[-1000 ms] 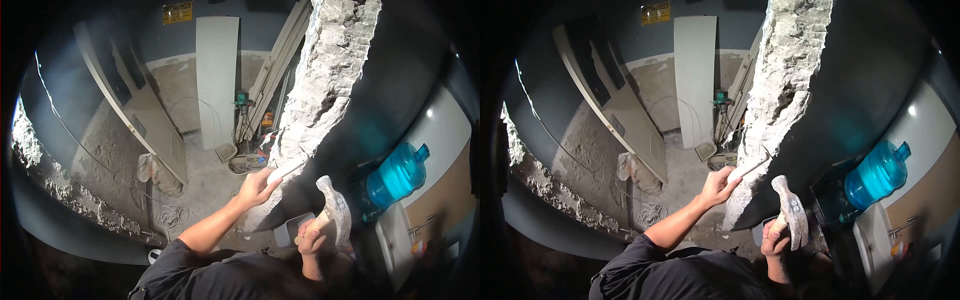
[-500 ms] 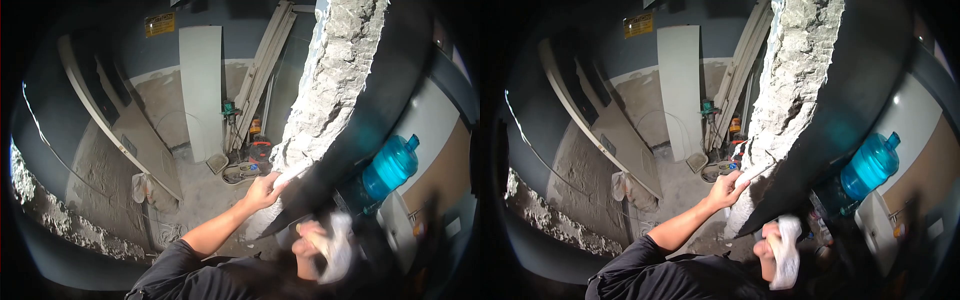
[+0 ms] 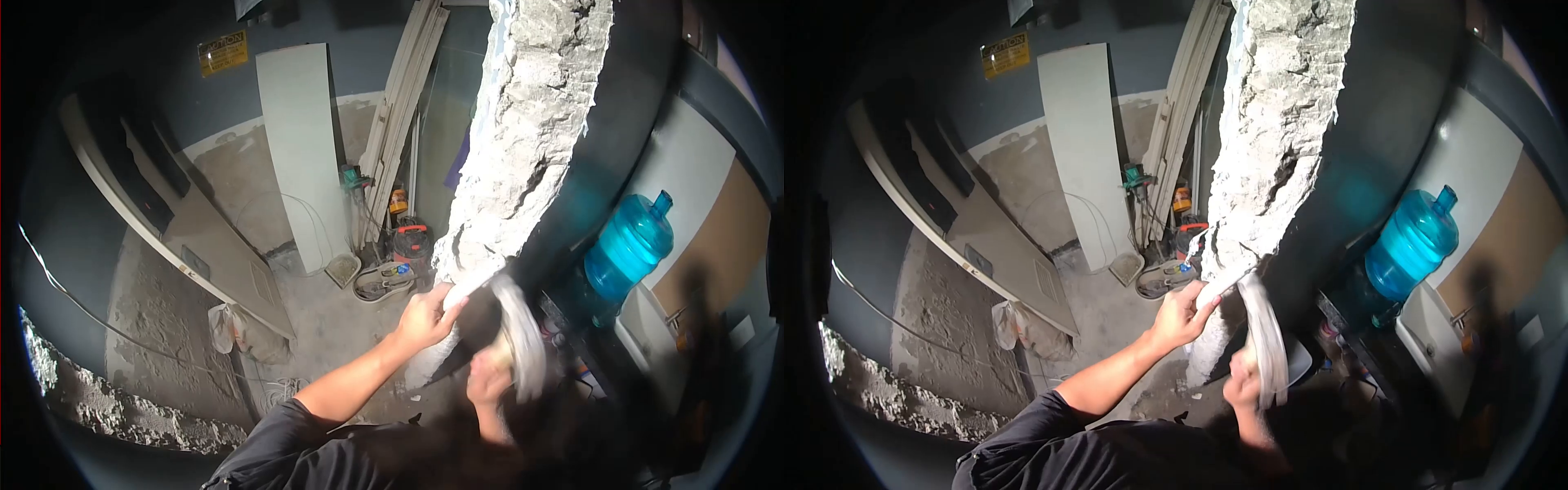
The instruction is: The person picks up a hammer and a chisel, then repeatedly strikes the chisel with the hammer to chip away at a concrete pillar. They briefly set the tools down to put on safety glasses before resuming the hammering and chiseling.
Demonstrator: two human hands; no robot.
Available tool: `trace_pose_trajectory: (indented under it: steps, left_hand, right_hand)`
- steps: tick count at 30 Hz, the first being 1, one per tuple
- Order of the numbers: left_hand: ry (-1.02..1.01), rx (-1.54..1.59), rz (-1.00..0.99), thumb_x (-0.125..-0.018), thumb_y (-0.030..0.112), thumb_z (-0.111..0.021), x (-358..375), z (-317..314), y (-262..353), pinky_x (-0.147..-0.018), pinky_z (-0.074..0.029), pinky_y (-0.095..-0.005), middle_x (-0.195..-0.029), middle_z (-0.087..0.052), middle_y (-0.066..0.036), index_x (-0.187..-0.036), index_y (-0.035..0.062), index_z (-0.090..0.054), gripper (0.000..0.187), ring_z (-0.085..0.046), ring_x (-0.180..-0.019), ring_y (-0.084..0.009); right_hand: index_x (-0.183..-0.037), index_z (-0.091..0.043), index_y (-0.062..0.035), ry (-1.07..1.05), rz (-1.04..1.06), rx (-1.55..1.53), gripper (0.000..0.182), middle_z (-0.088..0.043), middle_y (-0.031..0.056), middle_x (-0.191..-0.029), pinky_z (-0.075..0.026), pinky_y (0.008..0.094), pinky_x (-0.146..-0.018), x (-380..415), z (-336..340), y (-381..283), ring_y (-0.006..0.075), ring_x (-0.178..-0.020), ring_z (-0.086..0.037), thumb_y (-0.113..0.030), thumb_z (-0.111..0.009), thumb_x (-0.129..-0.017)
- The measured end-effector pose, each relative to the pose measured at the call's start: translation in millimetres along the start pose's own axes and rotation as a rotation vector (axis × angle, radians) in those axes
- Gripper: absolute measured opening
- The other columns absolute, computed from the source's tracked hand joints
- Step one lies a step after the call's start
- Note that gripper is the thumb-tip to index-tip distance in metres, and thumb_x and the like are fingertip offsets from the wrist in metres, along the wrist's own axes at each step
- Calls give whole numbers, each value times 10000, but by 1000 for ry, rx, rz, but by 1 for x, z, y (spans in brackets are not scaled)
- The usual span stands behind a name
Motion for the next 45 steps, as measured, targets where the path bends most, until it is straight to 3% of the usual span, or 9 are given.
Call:
trace_pose_trajectory:
  steps: [4,8,24,26,29,37,39,40,45]
  left_hand:
    - [-2,-10,36,-946,162,-695,0,-1,-2,-489,-435,-304,-623,-594,-99,-1014,0,-664,179,-538,-495,-117]
    - [2,23,87,-951,165,-688,2,-4,0,-502,-437,-308,-648,-601,-101,-1012,-1,-667,178,-539,-521,-123]
    - [45,29,114,-969,210,-681,2,-4,7,-484,-374,-302,-596,-522,-66,-950,-10,-655,223,-440,-536,-77]
    - [40,22,126,-971,216,-680,2,-3,8,-484,-371,-305,-592,-517,-67,-947,-9,-654,228,-439,-536,-77]
    - [41,-8,128,-984,249,-669,2,0,5,-468,-354,-315,-563,-472,-60,-931,-1,-648,256,-397,-523,-75]
    - [54,6,146,-986,260,-667,1,-2,13,-465,-360,-324,-544,-446,-76,-908,4,-650,267,-406,-503,-85]
    - [59,15,137,-985,257,-667,3,-3,9,-466,-364,-325,-546,-452,-84,-912,5,-654,263,-412,-501,-86]
    - [62,1,122,-983,251,-670,1,-3,7,-466,-368,-324,-547,-457,-89,-918,4,-657,256,-413,-499,-89]
    - [76,-10,107,-975,241,-678,2,-2,11,-466,-374,-321,-546,-472,-99,-930,-1,-663,247,-418,-489,-98]
  right_hand:
    - [-946,-509,17,-31,-398,-335,327,-496,44,-694,-406,284,-497,-16,4,-31,140,-564,-471,-288,-453,-1050]
    - [-1068,-397,23,155,330,-507,354,-503,138,-797,-415,321,-495,-36,11,-57,199,-577,-468,-329,-421,-1041]
    - [-983,-441,-37,142,401,-527,540,-525,92,-762,-420,325,-537,-40,16,-43,201,-582,-474,-570,-381,-1040]
    - [-1068,-518,24,2,251,361,416,-590,163,-825,-468,376,-554,20,23,43,275,-605,-565,-391,-498,-1038]
    - [-949,-628,21,-120,-380,-84,323,-599,81,-715,-461,308,-559,-5,20,-5,206,-589,-567,-286,-558,-1021]
    - [-997,-419,32,36,494,-460,373,-519,138,-794,-433,311,-513,-37,19,-40,221,-598,-514,-336,-402,-1055]
    - [-1003,-492,17,58,348,344,366,-544,108,-777,-405,272,-516,-24,22,-24,163,-589,-506,-334,-406,-1060]
    - [-948,-529,6,-229,-437,-101,395,-516,58,-709,-386,258,-496,-20,12,-13,118,-553,-472,-365,-445,-1054]
    - [-844,-473,3,36,-46,-273,419,-491,76,-686,-372,265,-478,-33,28,-54,155,-540,-469,-345,-389,-1061]
Point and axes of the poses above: each hand's wrist, its own x-axis away from the middle knuckle, its own z-axis out of the back of the hand, y = z × x, the point moved 2 cm from there along -x, towards the middle knuckle
